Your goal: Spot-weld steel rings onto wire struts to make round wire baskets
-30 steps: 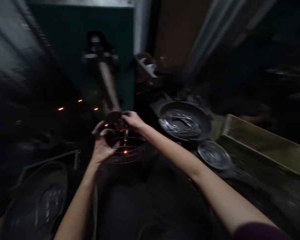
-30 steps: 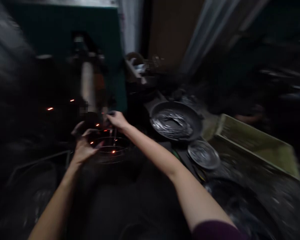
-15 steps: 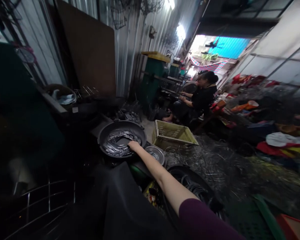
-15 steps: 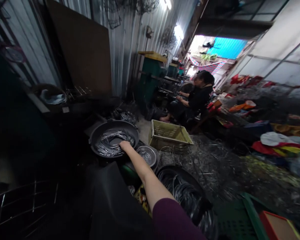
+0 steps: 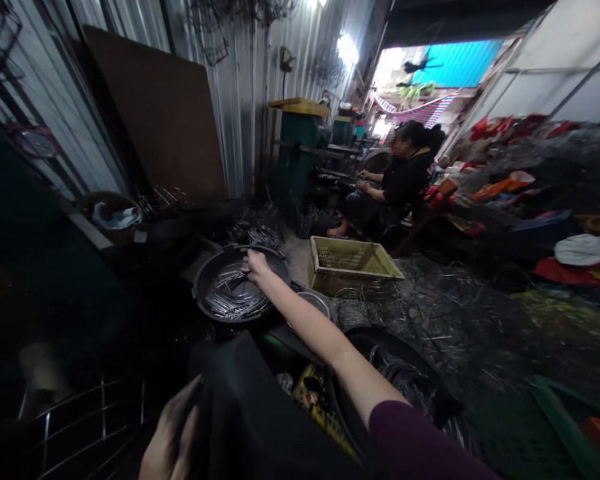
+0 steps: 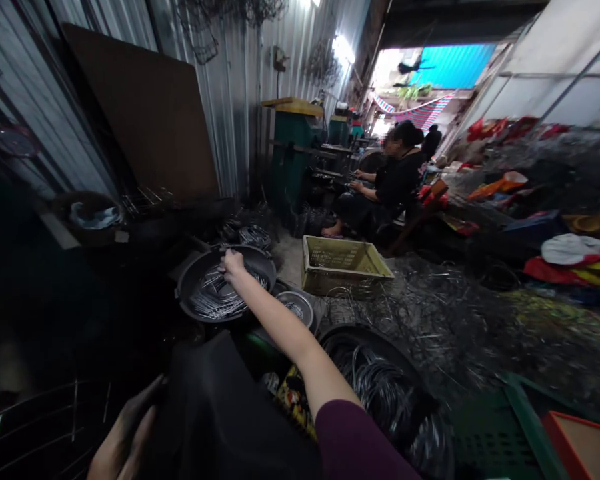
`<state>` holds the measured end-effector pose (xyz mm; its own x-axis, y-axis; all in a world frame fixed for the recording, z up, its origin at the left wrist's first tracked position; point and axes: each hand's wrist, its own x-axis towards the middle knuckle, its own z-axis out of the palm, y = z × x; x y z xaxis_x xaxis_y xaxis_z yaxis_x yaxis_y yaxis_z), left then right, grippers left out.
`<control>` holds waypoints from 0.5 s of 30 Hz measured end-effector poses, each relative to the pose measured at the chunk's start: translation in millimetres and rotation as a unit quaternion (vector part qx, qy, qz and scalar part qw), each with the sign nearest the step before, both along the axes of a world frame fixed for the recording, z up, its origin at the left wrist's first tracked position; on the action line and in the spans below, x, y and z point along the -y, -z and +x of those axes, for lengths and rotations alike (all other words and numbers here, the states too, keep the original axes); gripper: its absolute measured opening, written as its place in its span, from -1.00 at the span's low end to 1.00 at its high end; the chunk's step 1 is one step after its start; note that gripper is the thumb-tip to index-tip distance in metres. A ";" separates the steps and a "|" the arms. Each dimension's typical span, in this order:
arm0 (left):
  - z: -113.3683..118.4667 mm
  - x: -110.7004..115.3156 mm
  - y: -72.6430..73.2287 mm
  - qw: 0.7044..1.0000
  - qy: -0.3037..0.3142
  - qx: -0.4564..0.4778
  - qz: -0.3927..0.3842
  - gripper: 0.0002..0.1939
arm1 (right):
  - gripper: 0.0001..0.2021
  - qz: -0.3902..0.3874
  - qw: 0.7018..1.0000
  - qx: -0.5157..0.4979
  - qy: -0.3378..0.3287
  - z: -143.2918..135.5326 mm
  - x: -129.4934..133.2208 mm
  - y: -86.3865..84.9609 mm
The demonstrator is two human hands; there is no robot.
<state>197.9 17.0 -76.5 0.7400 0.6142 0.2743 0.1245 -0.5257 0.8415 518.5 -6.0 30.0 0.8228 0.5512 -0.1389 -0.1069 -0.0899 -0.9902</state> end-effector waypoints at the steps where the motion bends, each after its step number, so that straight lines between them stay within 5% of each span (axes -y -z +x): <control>1: 16.0 1.0 -10.0 1.000 0.001 0.003 0.017 -0.54 | -0.73 0.028 0.999 -0.026 0.000 -10.5 -3.7 -13.0; 4: 51.1 0.0 -39.6 0.998 -0.006 0.032 0.050 -0.48 | -0.66 0.088 0.992 -0.081 -0.044 -49.5 -6.8 -42.5; 7: 53.0 -0.7 -61.2 0.999 0.039 0.018 -0.033 -0.56 | -0.67 0.176 0.960 -0.175 -0.129 -87.1 0.1 -44.8; 9: 45.4 -2.2 -72.8 0.992 0.016 0.019 -0.125 -0.59 | -0.68 0.166 0.956 -0.165 -0.177 -111.3 9.1 -27.6; 11: 42.0 -4.2 -84.6 0.969 -0.043 0.060 -0.237 -0.63 | -0.70 0.081 0.968 -0.047 -0.234 -140.0 23.1 0.5; 15: 51.2 -13.8 -95.4 0.856 -0.058 0.168 -0.486 -0.63 | -0.76 -0.023 0.936 0.146 -0.320 -199.2 61.4 53.1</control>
